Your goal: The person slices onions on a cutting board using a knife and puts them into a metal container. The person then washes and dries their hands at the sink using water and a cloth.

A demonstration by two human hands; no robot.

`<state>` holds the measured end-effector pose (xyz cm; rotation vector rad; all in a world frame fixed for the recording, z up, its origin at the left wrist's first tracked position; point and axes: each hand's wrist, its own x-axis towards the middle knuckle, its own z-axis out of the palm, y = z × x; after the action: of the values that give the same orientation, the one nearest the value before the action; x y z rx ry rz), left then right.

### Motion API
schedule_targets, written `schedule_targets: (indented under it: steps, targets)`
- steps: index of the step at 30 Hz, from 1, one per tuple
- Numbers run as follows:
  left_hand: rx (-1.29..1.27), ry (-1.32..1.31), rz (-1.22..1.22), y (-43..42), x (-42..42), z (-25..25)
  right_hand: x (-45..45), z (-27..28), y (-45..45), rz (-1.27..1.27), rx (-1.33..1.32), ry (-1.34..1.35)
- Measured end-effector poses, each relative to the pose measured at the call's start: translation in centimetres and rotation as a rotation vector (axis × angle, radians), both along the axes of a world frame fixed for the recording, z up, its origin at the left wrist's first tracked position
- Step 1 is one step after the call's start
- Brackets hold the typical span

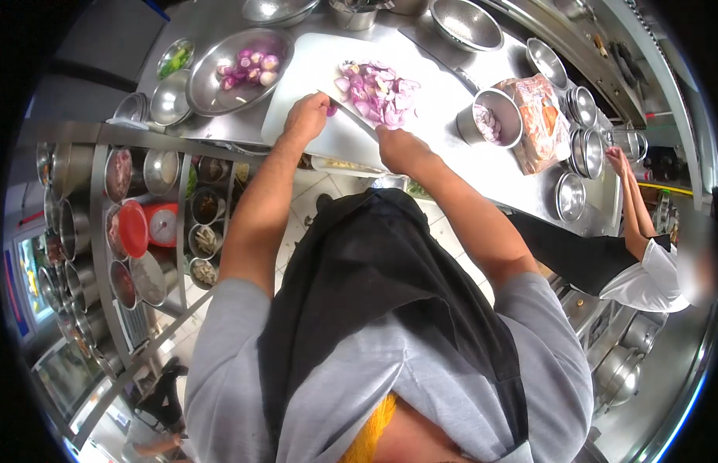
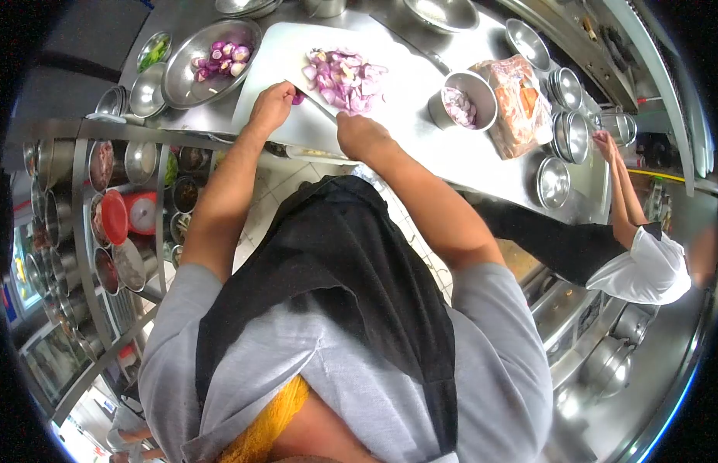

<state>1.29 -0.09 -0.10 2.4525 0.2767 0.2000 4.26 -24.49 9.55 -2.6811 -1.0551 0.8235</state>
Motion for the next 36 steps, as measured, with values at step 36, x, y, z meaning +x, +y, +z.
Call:
schedule_targets:
  steps: [36]
  targets:
    - [0.074, 0.134, 0.147, 0.1, -0.5, 0.7, 1.5, -0.4, -0.1, -0.129, -0.014, 0.046]
